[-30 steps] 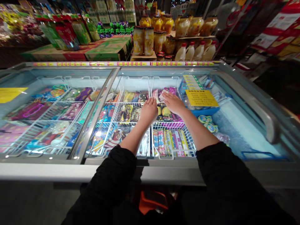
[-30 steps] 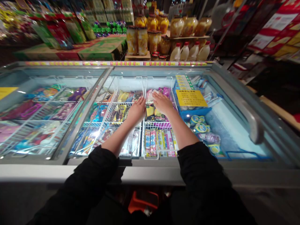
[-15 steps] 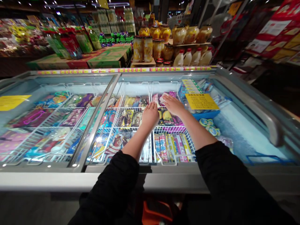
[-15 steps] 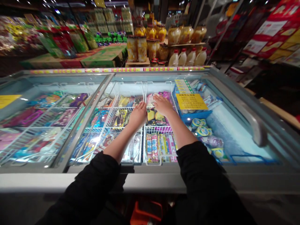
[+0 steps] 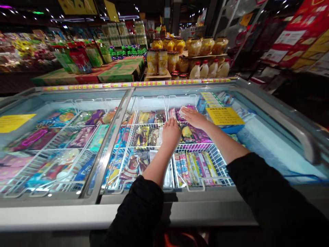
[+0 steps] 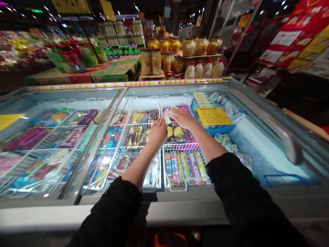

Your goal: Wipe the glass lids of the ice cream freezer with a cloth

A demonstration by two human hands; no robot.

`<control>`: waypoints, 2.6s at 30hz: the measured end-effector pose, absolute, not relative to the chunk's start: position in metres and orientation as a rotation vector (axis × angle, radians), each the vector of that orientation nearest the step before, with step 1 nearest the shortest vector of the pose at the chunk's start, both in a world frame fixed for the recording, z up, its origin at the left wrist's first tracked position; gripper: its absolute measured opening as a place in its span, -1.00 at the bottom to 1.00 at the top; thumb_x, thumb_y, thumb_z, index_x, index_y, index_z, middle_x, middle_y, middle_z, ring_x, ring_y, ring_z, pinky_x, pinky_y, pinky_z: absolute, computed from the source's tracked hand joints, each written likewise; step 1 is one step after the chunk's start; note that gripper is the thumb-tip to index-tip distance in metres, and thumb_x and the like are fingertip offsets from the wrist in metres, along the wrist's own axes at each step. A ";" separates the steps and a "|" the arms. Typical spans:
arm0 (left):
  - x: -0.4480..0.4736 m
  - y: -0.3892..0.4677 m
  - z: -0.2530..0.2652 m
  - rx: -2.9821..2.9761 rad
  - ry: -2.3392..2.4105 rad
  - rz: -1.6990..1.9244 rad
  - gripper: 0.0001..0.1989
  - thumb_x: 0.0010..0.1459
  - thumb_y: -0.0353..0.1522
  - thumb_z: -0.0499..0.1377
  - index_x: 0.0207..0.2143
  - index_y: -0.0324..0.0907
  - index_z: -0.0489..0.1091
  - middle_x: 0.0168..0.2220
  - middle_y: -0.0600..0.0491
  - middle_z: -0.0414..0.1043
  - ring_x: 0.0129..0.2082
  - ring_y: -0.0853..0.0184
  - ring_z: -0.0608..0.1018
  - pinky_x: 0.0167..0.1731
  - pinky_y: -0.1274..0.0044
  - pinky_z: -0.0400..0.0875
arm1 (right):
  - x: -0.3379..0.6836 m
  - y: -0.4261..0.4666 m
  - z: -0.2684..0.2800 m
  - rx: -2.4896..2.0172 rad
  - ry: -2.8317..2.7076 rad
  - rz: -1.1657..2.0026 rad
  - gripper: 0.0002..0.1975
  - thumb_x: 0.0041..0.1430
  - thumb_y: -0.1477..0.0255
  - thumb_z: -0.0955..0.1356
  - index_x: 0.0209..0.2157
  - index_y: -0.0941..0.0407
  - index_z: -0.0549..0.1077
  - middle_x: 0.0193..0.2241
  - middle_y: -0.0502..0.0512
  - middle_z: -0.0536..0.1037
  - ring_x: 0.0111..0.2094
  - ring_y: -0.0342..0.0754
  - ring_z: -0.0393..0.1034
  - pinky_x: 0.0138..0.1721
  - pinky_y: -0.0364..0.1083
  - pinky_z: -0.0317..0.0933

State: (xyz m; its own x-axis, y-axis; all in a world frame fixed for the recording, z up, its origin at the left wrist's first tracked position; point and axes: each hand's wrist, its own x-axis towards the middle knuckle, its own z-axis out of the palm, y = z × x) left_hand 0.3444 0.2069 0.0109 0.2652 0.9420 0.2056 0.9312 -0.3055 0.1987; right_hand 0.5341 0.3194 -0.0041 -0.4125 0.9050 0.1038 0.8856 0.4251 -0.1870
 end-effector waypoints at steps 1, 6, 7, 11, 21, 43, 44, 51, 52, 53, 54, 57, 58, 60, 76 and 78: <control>0.344 0.207 0.012 2.466 1.821 0.433 -0.46 0.46 -0.48 -0.04 0.43 -0.51 0.18 0.46 -0.27 0.17 0.49 0.10 0.25 0.46 0.28 0.14 | 0.527 0.327 -0.004 -1.632 -2.459 0.135 -0.34 0.45 0.29 0.08 0.50 0.12 0.15 0.53 0.11 0.08 0.54 0.09 -0.06 0.53 0.17 -0.11; 0.342 0.208 0.013 2.456 1.801 0.448 -0.45 0.46 -0.48 -0.02 0.44 -0.47 0.17 0.47 -0.24 0.18 0.49 0.14 0.24 0.46 0.33 0.13 | 0.511 0.318 -0.004 -1.560 -2.534 0.136 -0.35 0.45 0.30 0.10 0.50 0.12 0.16 0.53 0.12 0.09 0.53 0.10 -0.04 0.52 0.17 -0.10; 0.342 0.208 0.013 2.451 1.803 0.452 -0.46 0.46 -0.48 -0.02 0.43 -0.45 0.18 0.47 -0.24 0.18 0.49 0.14 0.24 0.46 0.33 0.14 | 0.515 0.308 -0.004 -1.494 -2.568 0.146 -0.35 0.46 0.28 0.10 0.50 0.10 0.16 0.53 0.10 0.09 0.53 0.09 -0.05 0.52 0.17 -0.10; 0.342 0.208 0.012 2.453 1.791 0.446 -0.46 0.47 -0.47 -0.02 0.43 -0.47 0.18 0.47 -0.26 0.16 0.49 0.13 0.24 0.46 0.32 0.14 | 0.543 0.269 -0.003 -1.380 -2.610 0.184 -0.36 0.48 0.20 0.08 0.51 -0.02 0.13 0.53 0.01 0.09 0.54 0.04 -0.07 0.52 0.18 -0.11; 0.342 0.209 0.009 2.477 1.808 0.496 -0.45 0.45 -0.48 -0.06 0.43 -0.45 0.20 0.46 -0.26 0.19 0.48 0.13 0.27 0.46 0.31 0.14 | 0.536 0.252 0.001 -1.629 -2.489 0.142 -0.35 0.46 0.26 0.08 0.52 -0.01 0.11 0.53 0.00 0.07 0.54 0.12 -0.06 0.51 0.30 -0.12; 0.343 0.208 0.016 2.457 1.823 0.444 -0.42 0.42 -0.50 -0.06 0.44 -0.42 0.19 0.48 -0.23 0.15 0.50 0.13 0.22 0.48 0.28 0.12 | 0.558 0.242 0.003 -1.594 -2.525 0.282 -0.32 0.46 0.32 0.11 0.54 -0.22 -0.02 0.55 -0.22 -0.03 0.55 0.18 -0.18 0.53 0.38 -0.25; 0.343 0.208 0.015 2.456 1.829 0.451 -0.42 0.42 -0.50 -0.06 0.44 -0.42 0.20 0.48 -0.23 0.15 0.50 0.13 0.22 0.48 0.27 0.12 | 0.554 0.244 0.003 -1.614 -2.504 0.251 -0.32 0.46 0.33 0.11 0.55 -0.18 -0.02 0.55 -0.19 -0.03 0.55 0.18 -0.17 0.53 0.37 -0.25; 0.341 0.208 0.014 2.473 1.813 0.421 -0.43 0.45 -0.47 -0.06 0.44 -0.48 0.17 0.48 -0.25 0.14 0.51 0.13 0.21 0.49 0.30 0.10 | 0.544 0.240 0.009 -1.550 -2.631 0.365 -0.33 0.48 0.28 0.12 0.55 -0.18 -0.05 0.55 -0.24 -0.08 0.56 0.11 -0.25 0.55 0.29 -0.30; 0.340 0.208 0.014 2.478 1.810 0.426 -0.43 0.45 -0.47 -0.07 0.44 -0.46 0.18 0.48 -0.24 0.15 0.51 0.13 0.22 0.49 0.29 0.11 | 0.548 0.237 0.009 -1.524 -2.647 0.390 -0.33 0.48 0.26 0.13 0.55 -0.21 -0.06 0.55 -0.27 -0.08 0.56 0.12 -0.26 0.55 0.29 -0.28; 0.340 0.208 0.014 2.482 1.810 0.434 -0.44 0.45 -0.46 -0.07 0.44 -0.43 0.19 0.48 -0.23 0.16 0.50 0.14 0.22 0.48 0.28 0.12 | 0.554 0.236 0.008 -1.508 -2.654 0.405 -0.32 0.47 0.25 0.15 0.55 -0.24 -0.06 0.55 -0.29 -0.08 0.56 0.13 -0.25 0.54 0.31 -0.25; 0.340 0.208 0.013 2.484 1.813 0.441 -0.44 0.45 -0.46 -0.07 0.44 -0.40 0.20 0.48 -0.22 0.17 0.50 0.13 0.23 0.48 0.27 0.12 | 0.558 0.235 0.007 -1.504 -2.652 0.408 -0.32 0.47 0.25 0.16 0.54 -0.26 -0.06 0.55 -0.29 -0.07 0.56 0.14 -0.24 0.54 0.32 -0.23; 0.342 0.208 0.014 2.474 1.832 0.443 -0.43 0.44 -0.47 -0.07 0.44 -0.40 0.20 0.48 -0.21 0.17 0.50 0.14 0.23 0.48 0.27 0.12 | 0.564 0.242 0.002 -1.571 -2.577 0.338 -0.34 0.49 0.27 0.13 0.54 -0.25 -0.05 0.55 -0.25 -0.05 0.55 0.18 -0.21 0.53 0.36 -0.21; 0.342 0.208 0.014 2.469 1.839 0.434 -0.43 0.44 -0.48 -0.06 0.44 -0.42 0.19 0.48 -0.21 0.17 0.50 0.14 0.23 0.49 0.28 0.11 | 0.562 0.246 0.001 -1.597 -2.545 0.306 -0.35 0.50 0.28 0.11 0.55 -0.22 -0.05 0.55 -0.22 -0.04 0.55 0.18 -0.19 0.53 0.36 -0.22; 0.343 0.208 0.016 2.462 1.845 0.406 -0.42 0.43 -0.49 -0.06 0.45 -0.47 0.16 0.49 -0.23 0.15 0.51 0.15 0.21 0.49 0.31 0.09 | 0.555 0.253 0.000 -1.620 -2.505 0.257 -0.35 0.51 0.28 0.09 0.56 -0.18 -0.06 0.55 -0.17 -0.03 0.55 0.17 -0.18 0.53 0.35 -0.23; 0.342 0.208 0.017 2.460 1.835 0.395 -0.42 0.44 -0.48 -0.06 0.45 -0.43 0.16 0.49 -0.21 0.14 0.51 0.15 0.19 0.49 0.32 0.08 | 0.545 0.250 0.004 -1.600 -2.573 0.278 -0.33 0.49 0.33 0.11 0.56 -0.16 -0.05 0.55 -0.16 -0.03 0.55 0.15 -0.19 0.54 0.33 -0.26; 0.341 0.207 0.017 2.466 1.831 0.392 -0.43 0.45 -0.48 -0.07 0.45 -0.45 0.16 0.49 -0.23 0.14 0.51 0.14 0.20 0.49 0.32 0.09 | 0.546 0.247 0.006 -1.573 -2.599 0.303 -0.33 0.48 0.33 0.13 0.55 -0.21 -0.04 0.55 -0.20 -0.03 0.55 0.16 -0.19 0.54 0.32 -0.25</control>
